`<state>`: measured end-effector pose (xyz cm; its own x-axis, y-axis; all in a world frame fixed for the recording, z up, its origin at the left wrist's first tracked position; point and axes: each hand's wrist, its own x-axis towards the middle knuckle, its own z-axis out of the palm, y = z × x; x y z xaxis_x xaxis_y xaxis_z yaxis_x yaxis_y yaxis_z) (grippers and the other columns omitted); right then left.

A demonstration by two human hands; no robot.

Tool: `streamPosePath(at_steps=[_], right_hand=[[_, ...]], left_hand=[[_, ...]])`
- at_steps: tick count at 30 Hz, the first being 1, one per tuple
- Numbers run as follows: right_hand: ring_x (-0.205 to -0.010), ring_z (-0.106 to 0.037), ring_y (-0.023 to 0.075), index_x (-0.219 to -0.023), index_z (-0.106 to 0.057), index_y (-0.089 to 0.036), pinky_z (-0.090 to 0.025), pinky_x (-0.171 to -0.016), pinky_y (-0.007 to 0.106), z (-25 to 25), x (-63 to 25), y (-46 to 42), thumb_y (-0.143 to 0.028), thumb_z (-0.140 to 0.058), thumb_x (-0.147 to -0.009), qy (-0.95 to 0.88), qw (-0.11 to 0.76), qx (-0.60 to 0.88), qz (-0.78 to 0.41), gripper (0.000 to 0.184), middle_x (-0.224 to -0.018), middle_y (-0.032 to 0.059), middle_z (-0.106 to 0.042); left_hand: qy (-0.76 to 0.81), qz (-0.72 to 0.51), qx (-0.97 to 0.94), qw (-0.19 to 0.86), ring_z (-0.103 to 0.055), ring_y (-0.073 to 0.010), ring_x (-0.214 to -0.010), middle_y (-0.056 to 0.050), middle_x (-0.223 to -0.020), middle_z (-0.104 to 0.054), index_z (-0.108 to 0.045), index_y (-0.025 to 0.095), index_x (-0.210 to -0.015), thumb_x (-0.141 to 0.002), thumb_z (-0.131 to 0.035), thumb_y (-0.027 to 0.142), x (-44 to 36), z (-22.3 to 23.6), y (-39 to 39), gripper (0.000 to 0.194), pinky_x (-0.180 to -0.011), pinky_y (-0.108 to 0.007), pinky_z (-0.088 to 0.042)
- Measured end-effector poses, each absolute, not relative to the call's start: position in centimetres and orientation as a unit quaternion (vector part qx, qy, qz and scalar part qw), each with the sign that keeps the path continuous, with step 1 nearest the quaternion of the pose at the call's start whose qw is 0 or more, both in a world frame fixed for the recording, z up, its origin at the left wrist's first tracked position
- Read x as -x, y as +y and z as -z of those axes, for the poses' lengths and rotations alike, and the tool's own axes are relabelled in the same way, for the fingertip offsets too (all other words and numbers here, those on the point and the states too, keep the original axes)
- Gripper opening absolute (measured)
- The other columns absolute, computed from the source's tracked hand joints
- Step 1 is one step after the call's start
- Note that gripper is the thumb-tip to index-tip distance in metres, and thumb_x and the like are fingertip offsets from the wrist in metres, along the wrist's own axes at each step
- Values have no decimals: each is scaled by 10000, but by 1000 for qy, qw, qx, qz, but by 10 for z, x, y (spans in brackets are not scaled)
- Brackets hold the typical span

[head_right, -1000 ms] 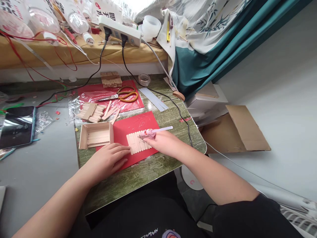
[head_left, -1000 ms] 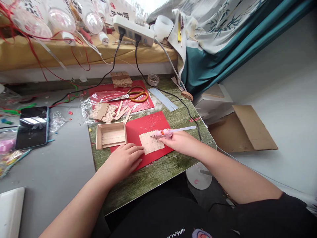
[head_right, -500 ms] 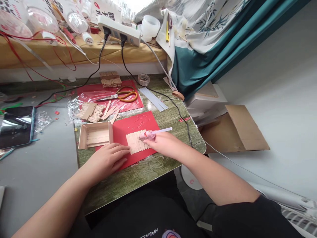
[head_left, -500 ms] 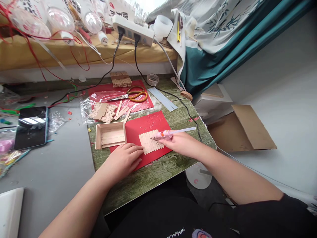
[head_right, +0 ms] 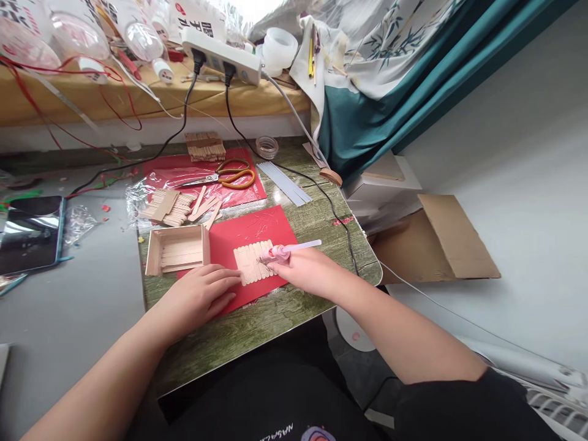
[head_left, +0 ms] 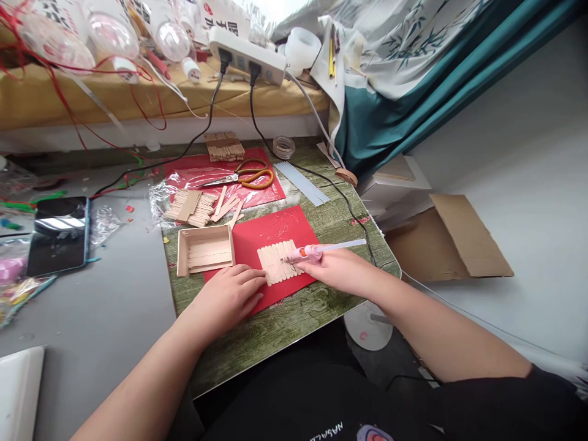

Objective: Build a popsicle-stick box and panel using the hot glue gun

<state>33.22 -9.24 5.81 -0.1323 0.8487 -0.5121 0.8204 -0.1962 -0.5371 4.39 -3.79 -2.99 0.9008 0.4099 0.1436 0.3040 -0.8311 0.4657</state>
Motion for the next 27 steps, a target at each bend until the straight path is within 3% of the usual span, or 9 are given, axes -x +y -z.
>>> streamPosePath(at_steps=[7, 27], right_hand=[[-1489, -514, 254, -1441, -644, -476, -407, -1239, 426, -64, -330, -98, -478, -483, -1076, -642, 23, 649, -408, 399, -1549, -99, -601], [-1531, -463, 257, -1430, -667, -434, -337, -1295, 466, -63, -328, -98, -476, -504, -1077, -624, 40, 661, -415, 391, -1585, -76, -557]], left_hand=[[189, -121, -949, 223, -676, -267, -1143, -74, -1324, -735, -681, 245, -1294, -1049, -544, 259, -44, 30, -38, 281, -949, -451, -572], [188, -133, -945, 233, -687, -266, -1136, -84, -1297, -748, -699, 247, -1285, -1040, -557, 252, -44, 28, -38, 283, -937, -451, -578]])
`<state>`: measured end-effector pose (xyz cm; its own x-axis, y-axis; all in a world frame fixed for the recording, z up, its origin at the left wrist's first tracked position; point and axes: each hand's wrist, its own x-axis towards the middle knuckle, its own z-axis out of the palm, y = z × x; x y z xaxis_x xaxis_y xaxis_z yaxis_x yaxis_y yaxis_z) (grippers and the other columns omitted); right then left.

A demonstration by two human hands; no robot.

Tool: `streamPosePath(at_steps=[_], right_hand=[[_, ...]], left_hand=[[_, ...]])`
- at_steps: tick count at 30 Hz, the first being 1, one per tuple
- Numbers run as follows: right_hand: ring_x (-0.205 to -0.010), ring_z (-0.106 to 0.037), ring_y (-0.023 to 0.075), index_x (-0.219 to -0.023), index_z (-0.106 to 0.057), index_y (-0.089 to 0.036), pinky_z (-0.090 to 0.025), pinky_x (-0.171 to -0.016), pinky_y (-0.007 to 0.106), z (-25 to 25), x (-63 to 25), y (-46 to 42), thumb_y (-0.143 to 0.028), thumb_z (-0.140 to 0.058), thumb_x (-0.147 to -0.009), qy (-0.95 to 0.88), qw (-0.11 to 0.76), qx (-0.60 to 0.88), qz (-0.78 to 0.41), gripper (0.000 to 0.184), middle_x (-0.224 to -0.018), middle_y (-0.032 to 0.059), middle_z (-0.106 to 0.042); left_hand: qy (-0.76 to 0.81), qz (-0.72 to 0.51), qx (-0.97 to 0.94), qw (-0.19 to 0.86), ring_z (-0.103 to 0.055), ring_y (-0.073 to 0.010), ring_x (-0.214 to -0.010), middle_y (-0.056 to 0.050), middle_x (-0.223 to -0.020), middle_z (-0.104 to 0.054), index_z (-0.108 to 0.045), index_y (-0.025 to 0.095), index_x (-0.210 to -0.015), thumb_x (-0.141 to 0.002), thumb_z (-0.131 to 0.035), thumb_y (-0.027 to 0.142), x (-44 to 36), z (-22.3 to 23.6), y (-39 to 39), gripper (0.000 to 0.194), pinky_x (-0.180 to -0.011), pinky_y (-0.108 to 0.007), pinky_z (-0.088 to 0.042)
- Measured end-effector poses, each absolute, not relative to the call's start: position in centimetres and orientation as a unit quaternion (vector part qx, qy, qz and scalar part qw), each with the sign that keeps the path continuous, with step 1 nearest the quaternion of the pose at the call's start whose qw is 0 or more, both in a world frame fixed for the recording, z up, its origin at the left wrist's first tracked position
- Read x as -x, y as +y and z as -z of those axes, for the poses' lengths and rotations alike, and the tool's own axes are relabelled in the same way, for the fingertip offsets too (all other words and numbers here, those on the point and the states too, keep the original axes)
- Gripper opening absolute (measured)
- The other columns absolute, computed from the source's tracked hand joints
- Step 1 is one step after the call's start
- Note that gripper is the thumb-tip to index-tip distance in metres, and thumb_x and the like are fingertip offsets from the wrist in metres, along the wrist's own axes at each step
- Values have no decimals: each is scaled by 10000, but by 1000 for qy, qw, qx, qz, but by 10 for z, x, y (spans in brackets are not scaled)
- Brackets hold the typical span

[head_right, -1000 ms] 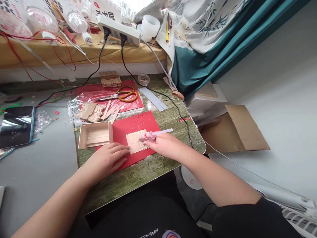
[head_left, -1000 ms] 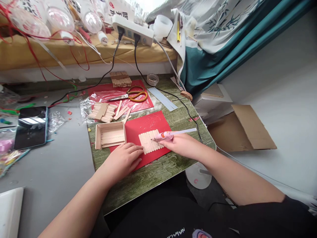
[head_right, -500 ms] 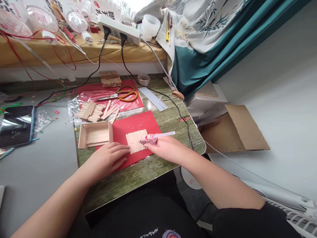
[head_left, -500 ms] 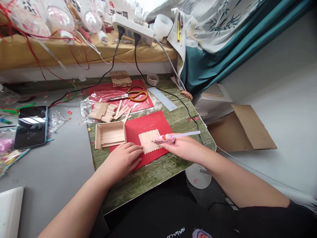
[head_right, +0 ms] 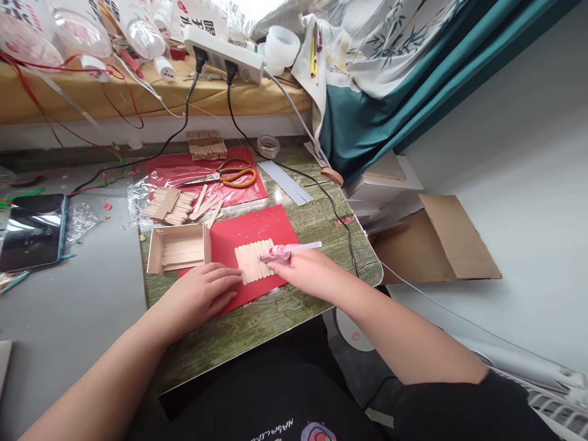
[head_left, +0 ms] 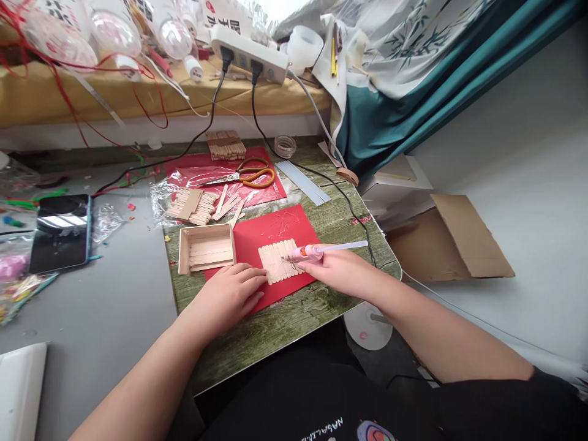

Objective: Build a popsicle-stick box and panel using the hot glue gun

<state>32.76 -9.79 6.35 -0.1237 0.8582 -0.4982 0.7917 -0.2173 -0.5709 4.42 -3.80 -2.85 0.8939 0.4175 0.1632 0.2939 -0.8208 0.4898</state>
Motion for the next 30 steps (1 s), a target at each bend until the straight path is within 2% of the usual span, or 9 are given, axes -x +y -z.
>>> streamPosePath(at_steps=[4, 16, 22, 26, 30], right_hand=[[-1517, -483, 248, -1426, -665, -443, -371, -1276, 459, -62, -328, -97, -465, -505, -1080, -630, 48, 655, -414, 382, -1575, -77, -571], [-1515, -483, 245, -1436, -659, -441, -369, -1275, 447, -63, -324, -92, -456, -501, -1079, -625, 40, 669, -401, 391, -1567, -81, -583], [-1403, -595, 225, -1421, -679, -391, -443, -1222, 398, -61, -322, -89, -451, -516, -1077, -625, 114, 678, -370, 385, -1493, -21, -657], [-1386, -608, 230, -1429, -674, -372, -453, -1213, 397, -67, -321, -88, -430, -527, -1074, -630, 148, 665, -372, 389, -1474, -3, -670], [-1412, -589, 242, -1404, -689, -414, -455, -1214, 424, -71, -324, -93, -456, -525, -1069, -615, 101, 677, -393, 375, -1501, -42, -650]], left_hand=[[189, -125, -947, 230, -680, -263, -1137, -81, -1310, -742, -695, 239, -1283, -1047, -549, 257, -44, 29, -38, 279, -942, -452, -576], [190, -126, -946, 231, -681, -266, -1131, -90, -1295, -746, -699, 241, -1271, -1044, -550, 254, -44, 28, -38, 272, -941, -450, -578], [189, -127, -945, 234, -681, -266, -1133, -86, -1295, -746, -696, 244, -1277, -1044, -550, 255, -44, 28, -38, 275, -942, -449, -577], [190, -119, -947, 231, -675, -266, -1138, -81, -1310, -741, -689, 237, -1283, -1055, -535, 264, -44, 28, -38, 277, -947, -450, -576], [189, -123, -946, 231, -680, -261, -1131, -84, -1305, -744, -696, 242, -1281, -1053, -536, 261, -44, 28, -38, 279, -945, -450, -579]])
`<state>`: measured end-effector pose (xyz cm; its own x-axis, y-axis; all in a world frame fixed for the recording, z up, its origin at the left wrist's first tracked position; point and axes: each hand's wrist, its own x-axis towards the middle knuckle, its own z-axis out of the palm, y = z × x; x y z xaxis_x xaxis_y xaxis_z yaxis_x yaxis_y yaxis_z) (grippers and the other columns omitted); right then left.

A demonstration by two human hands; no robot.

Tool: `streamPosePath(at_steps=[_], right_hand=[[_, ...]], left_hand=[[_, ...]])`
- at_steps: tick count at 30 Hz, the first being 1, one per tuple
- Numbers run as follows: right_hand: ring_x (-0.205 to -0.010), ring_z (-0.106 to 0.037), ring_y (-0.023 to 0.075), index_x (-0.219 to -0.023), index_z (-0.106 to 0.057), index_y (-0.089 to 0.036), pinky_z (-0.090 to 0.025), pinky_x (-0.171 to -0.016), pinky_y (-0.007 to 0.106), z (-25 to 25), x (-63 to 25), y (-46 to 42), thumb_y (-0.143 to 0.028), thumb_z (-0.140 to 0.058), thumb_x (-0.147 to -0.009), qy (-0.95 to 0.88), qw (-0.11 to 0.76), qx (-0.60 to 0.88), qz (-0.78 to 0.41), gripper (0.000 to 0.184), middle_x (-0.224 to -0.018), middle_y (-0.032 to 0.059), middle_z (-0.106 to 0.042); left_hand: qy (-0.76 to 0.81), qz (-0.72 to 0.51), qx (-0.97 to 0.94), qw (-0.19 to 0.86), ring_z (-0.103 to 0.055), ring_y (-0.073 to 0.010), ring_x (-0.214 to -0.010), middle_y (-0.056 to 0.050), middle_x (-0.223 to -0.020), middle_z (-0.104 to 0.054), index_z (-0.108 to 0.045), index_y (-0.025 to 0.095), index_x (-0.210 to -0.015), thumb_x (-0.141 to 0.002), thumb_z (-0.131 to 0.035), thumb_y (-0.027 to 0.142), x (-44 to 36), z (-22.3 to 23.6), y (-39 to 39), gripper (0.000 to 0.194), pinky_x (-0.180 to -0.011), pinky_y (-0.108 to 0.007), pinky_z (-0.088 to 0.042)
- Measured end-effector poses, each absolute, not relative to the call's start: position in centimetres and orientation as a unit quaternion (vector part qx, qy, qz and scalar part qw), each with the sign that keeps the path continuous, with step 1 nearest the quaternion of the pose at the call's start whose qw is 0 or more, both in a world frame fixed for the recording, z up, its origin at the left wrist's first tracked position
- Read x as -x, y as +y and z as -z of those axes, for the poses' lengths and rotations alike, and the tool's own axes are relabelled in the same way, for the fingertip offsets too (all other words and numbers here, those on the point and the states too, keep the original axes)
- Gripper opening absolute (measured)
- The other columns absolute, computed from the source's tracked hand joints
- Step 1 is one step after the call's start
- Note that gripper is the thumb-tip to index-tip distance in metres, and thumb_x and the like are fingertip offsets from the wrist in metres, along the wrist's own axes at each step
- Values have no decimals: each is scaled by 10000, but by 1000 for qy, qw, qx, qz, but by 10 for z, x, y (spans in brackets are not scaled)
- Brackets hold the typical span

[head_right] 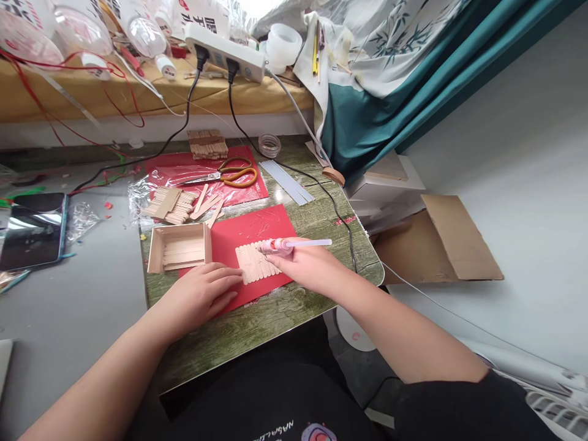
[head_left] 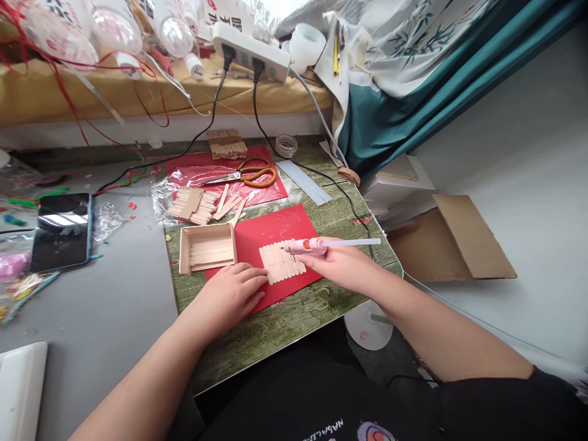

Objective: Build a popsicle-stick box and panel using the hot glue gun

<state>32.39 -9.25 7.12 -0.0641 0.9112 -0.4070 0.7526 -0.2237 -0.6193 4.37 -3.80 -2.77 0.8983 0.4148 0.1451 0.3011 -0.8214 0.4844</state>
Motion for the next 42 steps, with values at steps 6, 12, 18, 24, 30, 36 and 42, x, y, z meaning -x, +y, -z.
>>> streamPosePath(at_steps=[6, 12, 18, 24, 30, 36, 42], right_hand=[[-1494, -508, 249, -1425, -669, -439, -401, -1261, 457, -65, -328, -103, -474, -506, -1074, -618, 51, 666, -414, 389, -1542, -74, -609], [-1515, -484, 261, -1428, -661, -464, -390, -1269, 473, -59, -330, -105, -493, -489, -1078, -626, 35, 667, -402, 391, -1556, -85, -590], [-1541, -447, 262, -1468, -624, -461, -367, -1279, 488, -60, -329, -104, -532, -455, -1081, -620, 12, 674, -401, 429, -1598, -89, -543], [-1548, -439, 254, -1470, -624, -460, -356, -1288, 465, -57, -329, -104, -526, -439, -1088, -626, 13, 667, -403, 430, -1607, -95, -527], [-1528, -470, 256, -1445, -639, -486, -390, -1275, 475, -54, -331, -104, -517, -466, -1081, -632, 23, 667, -393, 404, -1583, -107, -552], [-1522, -477, 248, -1449, -634, -487, -391, -1273, 463, -54, -332, -106, -534, -439, -1085, -635, 18, 665, -393, 415, -1590, -121, -539], [-1506, -497, 241, -1451, -622, -504, -395, -1268, 466, -52, -332, -108, -552, -421, -1086, -641, 11, 659, -394, 420, -1574, -143, -554]], left_hand=[[190, -129, -944, 235, -687, -262, -1132, -80, -1292, -752, -703, 245, -1279, -1049, -547, 257, -44, 28, -38, 278, -941, -451, -581], [188, -124, -947, 230, -685, -268, -1137, -78, -1303, -749, -697, 239, -1282, -1061, -533, 276, -45, 27, -38, 278, -947, -460, -579], [190, -118, -948, 227, -681, -267, -1143, -76, -1319, -743, -690, 238, -1290, -1065, -525, 279, -44, 28, -38, 282, -950, -460, -576], [191, -119, -946, 233, -678, -263, -1148, -69, -1317, -744, -696, 235, -1280, -1062, -536, 277, -44, 28, -38, 274, -957, -455, -573], [192, -119, -946, 232, -681, -263, -1136, -68, -1307, -748, -699, 230, -1282, -1062, -537, 281, -45, 28, -38, 278, -947, -458, -575], [189, -122, -947, 229, -676, -266, -1139, -68, -1312, -745, -697, 231, -1280, -1065, -533, 289, -45, 29, -38, 277, -950, -459, -573], [186, -122, -948, 227, -674, -269, -1140, -72, -1314, -743, -694, 232, -1282, -1063, -533, 284, -44, 30, -38, 277, -950, -462, -572]])
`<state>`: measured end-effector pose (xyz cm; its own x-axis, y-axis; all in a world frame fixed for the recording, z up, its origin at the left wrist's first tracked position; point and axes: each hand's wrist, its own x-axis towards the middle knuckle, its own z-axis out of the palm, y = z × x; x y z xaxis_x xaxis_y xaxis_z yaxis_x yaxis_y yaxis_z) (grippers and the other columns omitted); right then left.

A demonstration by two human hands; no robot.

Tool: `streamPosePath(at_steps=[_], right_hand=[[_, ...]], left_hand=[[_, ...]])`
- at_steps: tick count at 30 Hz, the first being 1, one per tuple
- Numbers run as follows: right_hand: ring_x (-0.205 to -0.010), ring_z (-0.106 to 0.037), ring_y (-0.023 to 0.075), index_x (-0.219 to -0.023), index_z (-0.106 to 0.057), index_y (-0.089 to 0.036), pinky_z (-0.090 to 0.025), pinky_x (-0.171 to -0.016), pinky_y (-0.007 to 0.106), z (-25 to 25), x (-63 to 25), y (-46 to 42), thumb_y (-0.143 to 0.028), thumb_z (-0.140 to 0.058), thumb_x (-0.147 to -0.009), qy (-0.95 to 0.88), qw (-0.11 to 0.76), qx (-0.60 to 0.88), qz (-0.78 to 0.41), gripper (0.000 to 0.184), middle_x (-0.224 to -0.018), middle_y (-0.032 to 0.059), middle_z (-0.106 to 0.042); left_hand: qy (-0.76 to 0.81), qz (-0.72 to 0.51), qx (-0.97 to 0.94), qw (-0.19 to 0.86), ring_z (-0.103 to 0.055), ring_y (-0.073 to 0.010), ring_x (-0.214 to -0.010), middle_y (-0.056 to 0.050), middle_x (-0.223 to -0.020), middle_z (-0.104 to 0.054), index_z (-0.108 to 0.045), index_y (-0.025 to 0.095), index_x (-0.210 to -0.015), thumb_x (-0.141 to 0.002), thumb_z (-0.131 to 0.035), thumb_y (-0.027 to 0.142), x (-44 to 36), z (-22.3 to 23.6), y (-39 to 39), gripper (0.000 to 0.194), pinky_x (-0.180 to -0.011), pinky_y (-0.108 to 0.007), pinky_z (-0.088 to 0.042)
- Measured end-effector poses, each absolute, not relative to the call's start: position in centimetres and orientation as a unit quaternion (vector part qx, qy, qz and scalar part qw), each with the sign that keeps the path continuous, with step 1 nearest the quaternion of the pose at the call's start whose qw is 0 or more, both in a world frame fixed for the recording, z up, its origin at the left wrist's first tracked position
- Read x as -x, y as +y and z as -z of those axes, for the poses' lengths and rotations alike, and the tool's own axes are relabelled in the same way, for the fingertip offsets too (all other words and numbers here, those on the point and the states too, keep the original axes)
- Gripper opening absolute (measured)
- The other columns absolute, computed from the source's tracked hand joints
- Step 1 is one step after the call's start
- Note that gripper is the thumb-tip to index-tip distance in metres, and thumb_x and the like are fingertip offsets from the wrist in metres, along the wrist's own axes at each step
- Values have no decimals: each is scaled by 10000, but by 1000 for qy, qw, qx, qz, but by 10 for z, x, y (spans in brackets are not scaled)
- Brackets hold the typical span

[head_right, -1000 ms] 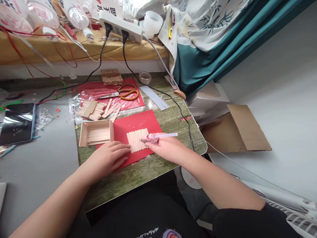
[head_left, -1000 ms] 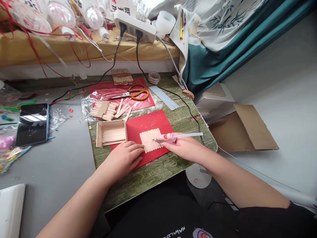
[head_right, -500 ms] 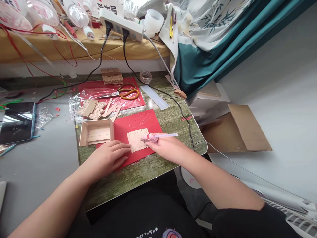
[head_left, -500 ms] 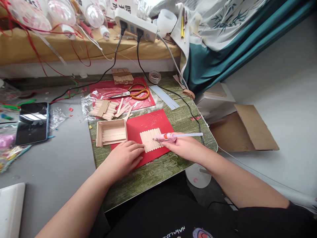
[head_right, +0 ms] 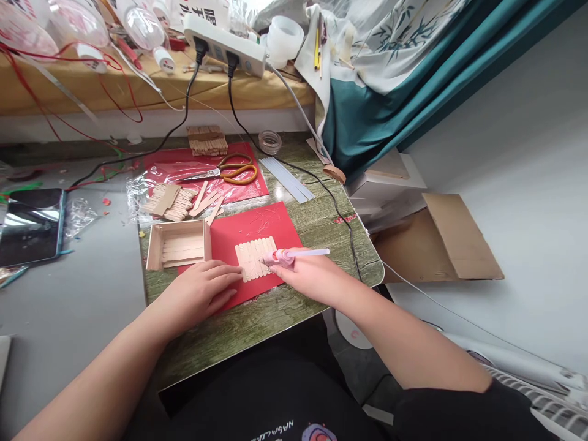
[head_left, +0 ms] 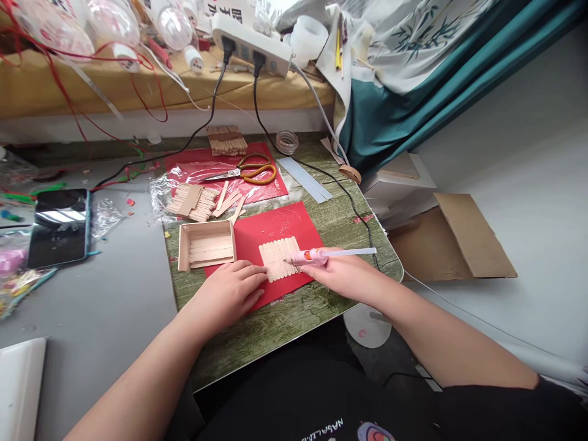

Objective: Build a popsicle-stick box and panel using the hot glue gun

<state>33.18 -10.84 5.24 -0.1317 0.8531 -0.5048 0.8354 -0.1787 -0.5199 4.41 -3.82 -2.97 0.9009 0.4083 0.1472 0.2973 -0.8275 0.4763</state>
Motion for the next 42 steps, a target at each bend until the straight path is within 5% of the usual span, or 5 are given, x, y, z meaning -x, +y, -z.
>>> streamPosePath(at_steps=[42], right_hand=[[-1467, -537, 268, -1452, -631, -485, -446, -1216, 462, -60, -329, -112, -522, -472, -1071, -635, -7, 661, -399, 415, -1544, -108, -602]], left_hand=[[186, -135, -945, 231, -694, -265, -1117, -79, -1280, -759, -712, 237, -1257, -1050, -541, 257, -45, 26, -38, 269, -933, -455, -581]])
